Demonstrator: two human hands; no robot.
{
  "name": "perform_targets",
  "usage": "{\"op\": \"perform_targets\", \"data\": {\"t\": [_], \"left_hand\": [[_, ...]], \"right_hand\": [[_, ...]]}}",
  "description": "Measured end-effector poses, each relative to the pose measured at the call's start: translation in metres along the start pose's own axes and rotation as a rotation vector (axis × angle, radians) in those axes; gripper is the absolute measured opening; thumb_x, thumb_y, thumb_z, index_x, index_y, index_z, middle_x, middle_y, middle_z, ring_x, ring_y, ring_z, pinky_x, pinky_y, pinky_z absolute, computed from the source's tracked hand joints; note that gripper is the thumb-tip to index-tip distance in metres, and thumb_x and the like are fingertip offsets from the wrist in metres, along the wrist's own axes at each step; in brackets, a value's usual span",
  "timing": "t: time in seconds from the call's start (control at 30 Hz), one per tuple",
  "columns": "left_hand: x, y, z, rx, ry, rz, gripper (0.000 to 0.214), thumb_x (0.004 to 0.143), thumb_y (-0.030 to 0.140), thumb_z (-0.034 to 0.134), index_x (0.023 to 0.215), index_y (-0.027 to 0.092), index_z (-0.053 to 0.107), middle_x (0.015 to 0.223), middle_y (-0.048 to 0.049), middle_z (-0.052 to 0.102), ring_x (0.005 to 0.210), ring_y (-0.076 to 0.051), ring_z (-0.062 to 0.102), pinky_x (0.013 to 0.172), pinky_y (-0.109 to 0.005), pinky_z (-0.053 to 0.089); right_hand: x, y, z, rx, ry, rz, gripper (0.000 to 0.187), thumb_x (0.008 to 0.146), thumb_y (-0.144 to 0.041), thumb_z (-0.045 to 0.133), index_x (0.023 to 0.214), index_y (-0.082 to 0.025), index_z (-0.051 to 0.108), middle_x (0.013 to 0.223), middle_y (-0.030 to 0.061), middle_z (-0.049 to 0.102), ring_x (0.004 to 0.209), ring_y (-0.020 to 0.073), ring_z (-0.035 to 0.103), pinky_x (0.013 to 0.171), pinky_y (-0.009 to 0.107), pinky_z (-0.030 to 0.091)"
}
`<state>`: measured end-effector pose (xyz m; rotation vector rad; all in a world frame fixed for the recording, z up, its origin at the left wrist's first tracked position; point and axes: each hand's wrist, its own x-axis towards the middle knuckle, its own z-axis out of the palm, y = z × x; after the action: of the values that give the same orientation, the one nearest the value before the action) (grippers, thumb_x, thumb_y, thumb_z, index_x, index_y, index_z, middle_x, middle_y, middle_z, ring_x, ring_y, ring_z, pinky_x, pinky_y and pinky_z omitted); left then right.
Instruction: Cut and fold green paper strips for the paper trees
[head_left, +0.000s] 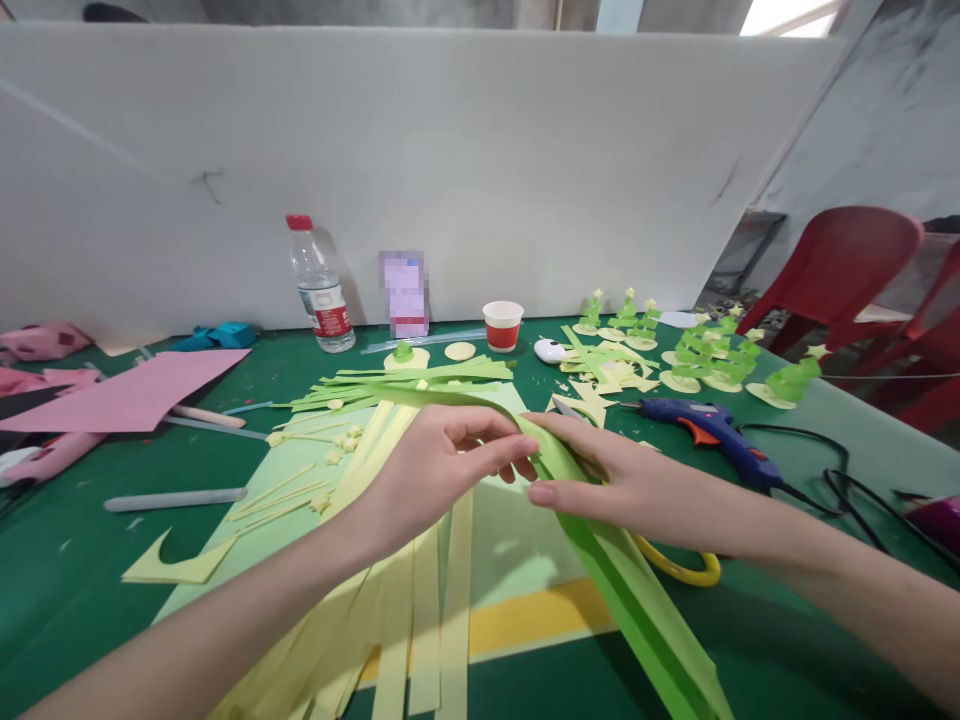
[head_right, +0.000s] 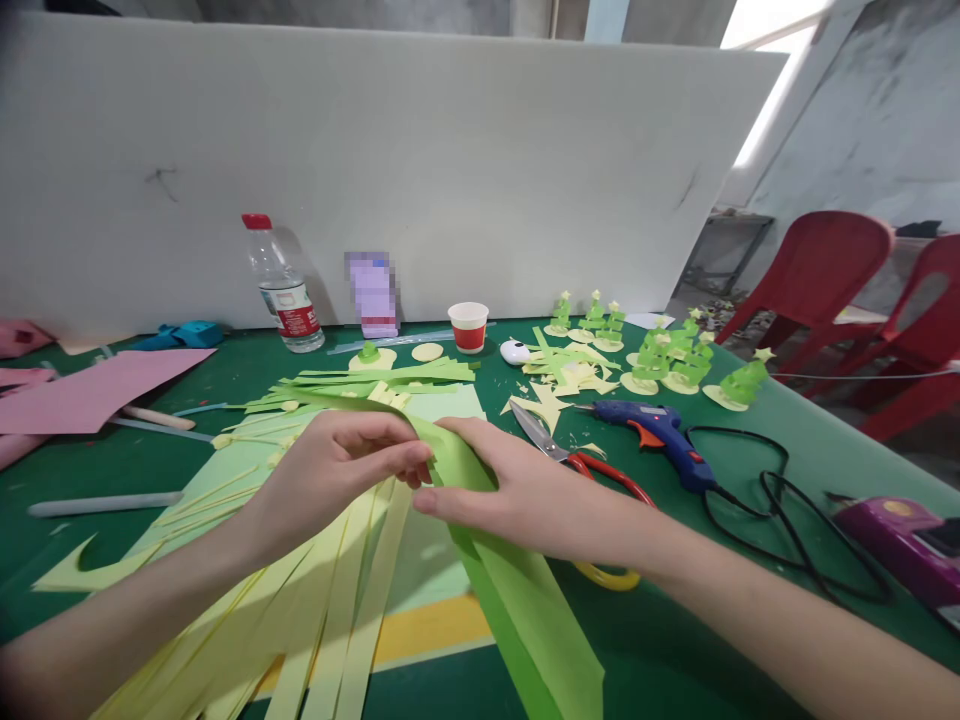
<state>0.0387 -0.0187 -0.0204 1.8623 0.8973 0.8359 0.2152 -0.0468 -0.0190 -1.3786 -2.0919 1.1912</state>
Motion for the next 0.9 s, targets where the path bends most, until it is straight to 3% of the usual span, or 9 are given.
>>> {"op": "perform_targets", "data": {"t": [0.1, 0.2, 0.3, 0.4, 0.47, 0.53, 0.7, 0.8, 0.9], "left_hand": [[0.0, 0.001, -0.003, -0.036, -0.023, 0.025, 0.017, 0.077, 0.024, 0.057, 0.061, 0.018, 0.062, 0.059, 0.0046, 0.062, 0.057, -0.008, 0.058, 0.055, -0.017, 0.047], [0.0, 0.001, -0.007, 0.026, -0.044, 0.056, 0.019, 0.078, 0.024, 0.056, 0.061, 0.018, 0.061, 0.059, 0.0044, 0.062, 0.058, -0.009, 0.058, 0.057, -0.018, 0.047], [0.0, 0.002, -0.01, 0.117, -0.034, 0.104, 0.016, 0.079, 0.023, 0.053, 0.066, 0.018, 0.061, 0.068, 0.002, 0.065, 0.065, -0.012, 0.06, 0.063, -0.022, 0.049], [-0.002, 0.003, -0.015, 0.158, -0.077, 0.176, 0.019, 0.079, 0.02, 0.045, 0.076, 0.02, 0.064, 0.099, -0.0008, 0.065, 0.083, -0.015, 0.062, 0.072, -0.026, 0.05], [-0.002, 0.003, -0.019, 0.207, -0.126, 0.223, 0.023, 0.078, 0.018, 0.043, 0.075, 0.022, 0.065, 0.115, 0.0005, 0.058, 0.098, -0.018, 0.058, 0.078, -0.027, 0.049], [-0.001, 0.003, -0.023, 0.265, -0.133, 0.246, 0.023, 0.077, 0.019, 0.043, 0.071, 0.022, 0.065, 0.118, 0.0012, 0.056, 0.106, -0.02, 0.053, 0.083, -0.029, 0.047], [0.006, -0.001, -0.035, 0.406, -0.004, 0.245, 0.021, 0.08, 0.023, 0.043, 0.064, 0.02, 0.056, 0.116, -0.0001, 0.057, 0.104, -0.022, 0.055, 0.084, -0.032, 0.048], [0.009, -0.003, -0.041, 0.569, 0.13, 0.224, 0.024, 0.083, 0.028, 0.043, 0.062, 0.019, 0.053, 0.109, -0.0029, 0.06, 0.096, -0.021, 0.059, 0.079, -0.034, 0.05], [0.01, -0.004, -0.041, 0.814, 0.262, 0.337, 0.015, 0.082, 0.029, 0.049, 0.081, 0.017, 0.058, 0.101, -0.0081, 0.062, 0.093, -0.021, 0.059, 0.079, -0.035, 0.05]], "right_hand": [[-0.001, -0.002, -0.004, 0.161, -0.126, -0.004, 0.048, 0.082, -0.043, 0.05, 0.128, -0.034, 0.039, 0.125, 0.0007, 0.051, 0.106, 0.0198, 0.054, 0.08, 0.029, 0.049], [-0.001, -0.004, -0.006, 0.338, -0.168, -0.025, 0.039, 0.085, -0.041, 0.044, 0.122, -0.03, 0.047, 0.12, 0.0003, 0.055, 0.106, 0.0178, 0.054, 0.087, 0.031, 0.046], [0.001, -0.005, -0.007, 0.57, -0.144, -0.012, 0.029, 0.083, -0.027, 0.039, 0.103, -0.023, 0.059, 0.098, 0.0016, 0.066, 0.086, 0.0158, 0.063, 0.078, 0.028, 0.051], [0.005, -0.001, -0.01, 0.713, -0.046, 0.073, 0.023, 0.074, -0.016, 0.043, 0.082, -0.021, 0.064, 0.08, 0.0007, 0.069, 0.068, 0.0127, 0.064, 0.061, 0.021, 0.052], [0.008, 0.003, -0.013, 0.745, 0.048, 0.153, 0.018, 0.071, -0.015, 0.05, 0.082, -0.02, 0.063, 0.084, 0.0008, 0.069, 0.07, 0.0128, 0.064, 0.061, 0.02, 0.052], [0.011, 0.007, -0.015, 0.778, 0.089, 0.194, 0.022, 0.069, -0.018, 0.058, 0.09, -0.021, 0.062, 0.093, 0.0013, 0.068, 0.079, 0.0144, 0.064, 0.066, 0.021, 0.052], [0.013, 0.008, -0.013, 0.864, 0.001, 0.13, 0.029, 0.067, -0.02, 0.066, 0.096, -0.02, 0.065, 0.1, 0.0028, 0.067, 0.084, 0.0165, 0.064, 0.071, 0.024, 0.053], [0.011, 0.005, -0.004, 0.897, 0.06, 0.108, 0.037, 0.064, -0.017, 0.069, 0.1, -0.022, 0.065, 0.102, 0.0021, 0.067, 0.089, 0.0167, 0.063, 0.075, 0.025, 0.052], [0.009, 0.002, 0.007, 0.941, 0.118, 0.107, 0.037, 0.069, -0.016, 0.067, 0.105, -0.025, 0.063, 0.103, 0.0, 0.067, 0.089, 0.0138, 0.063, 0.078, 0.023, 0.051]]}}
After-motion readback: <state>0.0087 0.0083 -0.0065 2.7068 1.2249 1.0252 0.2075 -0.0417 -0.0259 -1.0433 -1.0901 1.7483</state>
